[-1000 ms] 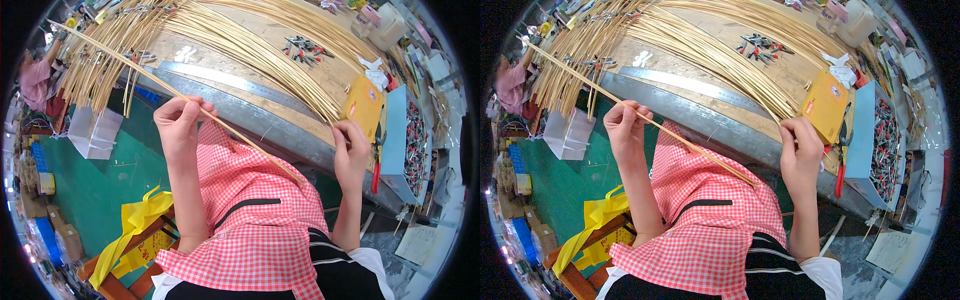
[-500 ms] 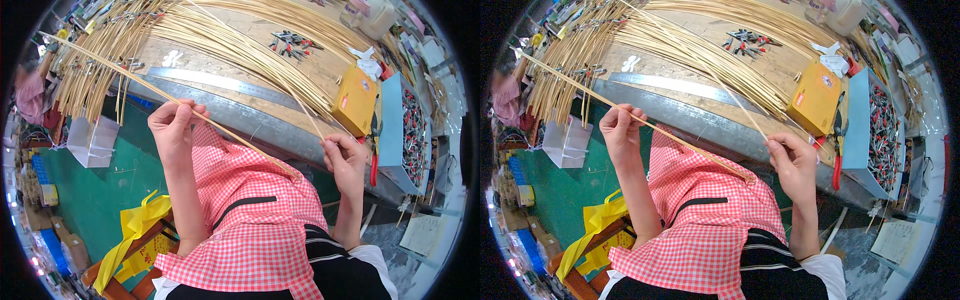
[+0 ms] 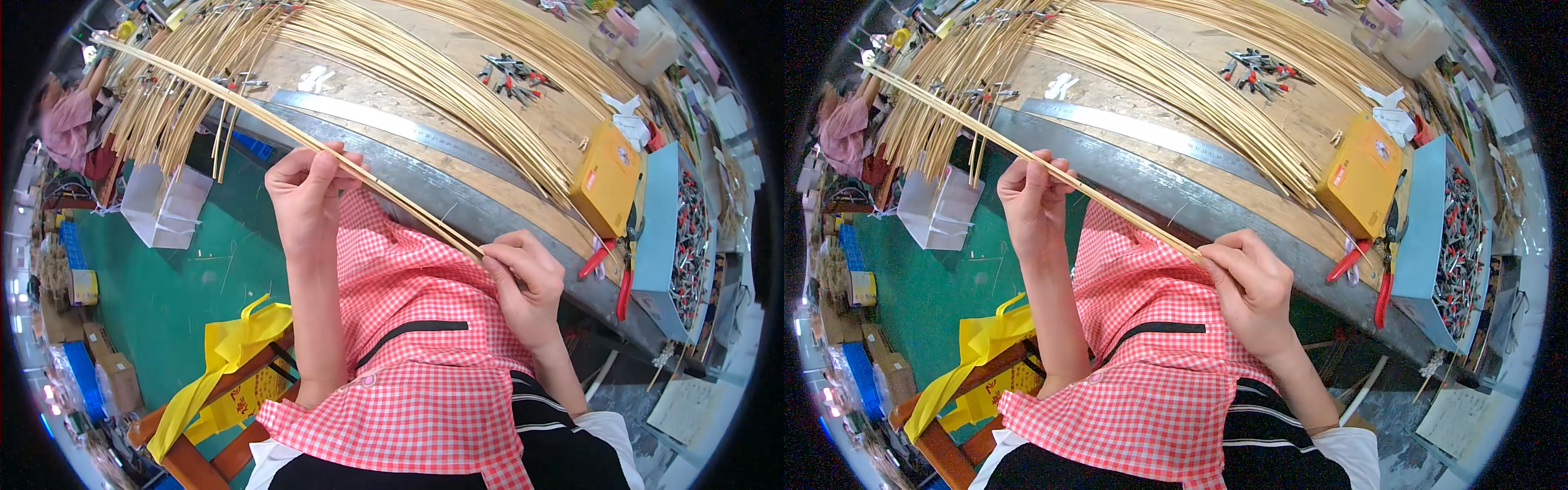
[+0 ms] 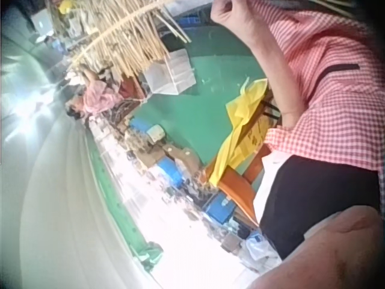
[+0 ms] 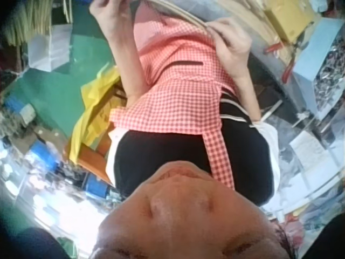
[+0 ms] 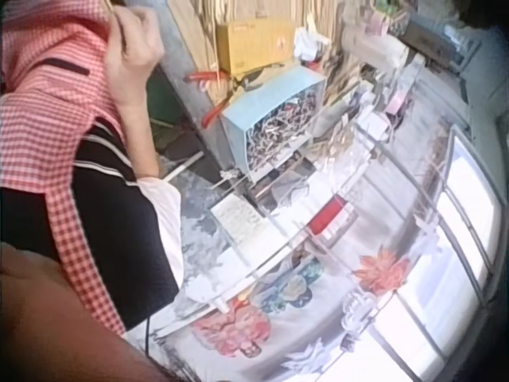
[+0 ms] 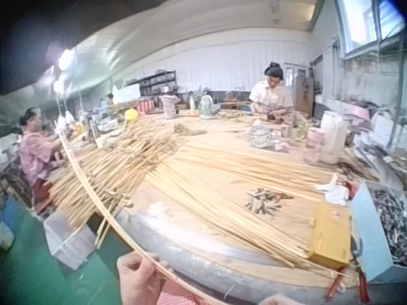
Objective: The person repeatedly picks up thin bamboo sticks, aligns them, and secures them together using small red rubber bands. They handle the sticks one at a time, wrapping the bands around the joined sticks to hold them in place.
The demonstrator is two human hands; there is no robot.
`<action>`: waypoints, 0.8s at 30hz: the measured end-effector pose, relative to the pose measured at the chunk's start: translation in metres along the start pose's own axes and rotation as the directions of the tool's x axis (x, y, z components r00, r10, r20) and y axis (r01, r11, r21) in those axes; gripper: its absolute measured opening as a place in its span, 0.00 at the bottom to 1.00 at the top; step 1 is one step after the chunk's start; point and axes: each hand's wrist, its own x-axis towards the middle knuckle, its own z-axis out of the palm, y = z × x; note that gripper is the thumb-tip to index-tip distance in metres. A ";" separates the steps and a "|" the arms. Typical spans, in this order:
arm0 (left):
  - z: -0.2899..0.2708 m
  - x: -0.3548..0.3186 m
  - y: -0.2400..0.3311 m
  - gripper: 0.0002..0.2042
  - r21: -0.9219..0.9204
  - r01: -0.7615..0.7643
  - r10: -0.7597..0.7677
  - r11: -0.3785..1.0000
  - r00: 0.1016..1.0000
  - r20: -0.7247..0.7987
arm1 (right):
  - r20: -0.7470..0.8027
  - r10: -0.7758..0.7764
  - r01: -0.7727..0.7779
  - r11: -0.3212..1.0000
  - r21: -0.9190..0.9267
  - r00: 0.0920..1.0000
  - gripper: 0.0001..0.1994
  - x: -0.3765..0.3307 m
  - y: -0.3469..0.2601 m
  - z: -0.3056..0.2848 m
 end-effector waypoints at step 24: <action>0.033 -0.010 0.002 0.05 0.067 0.149 -0.146 0.987 0.988 -0.049 | 0.251 -0.105 0.107 0.994 0.005 0.962 0.05 0.036 -0.012 0.003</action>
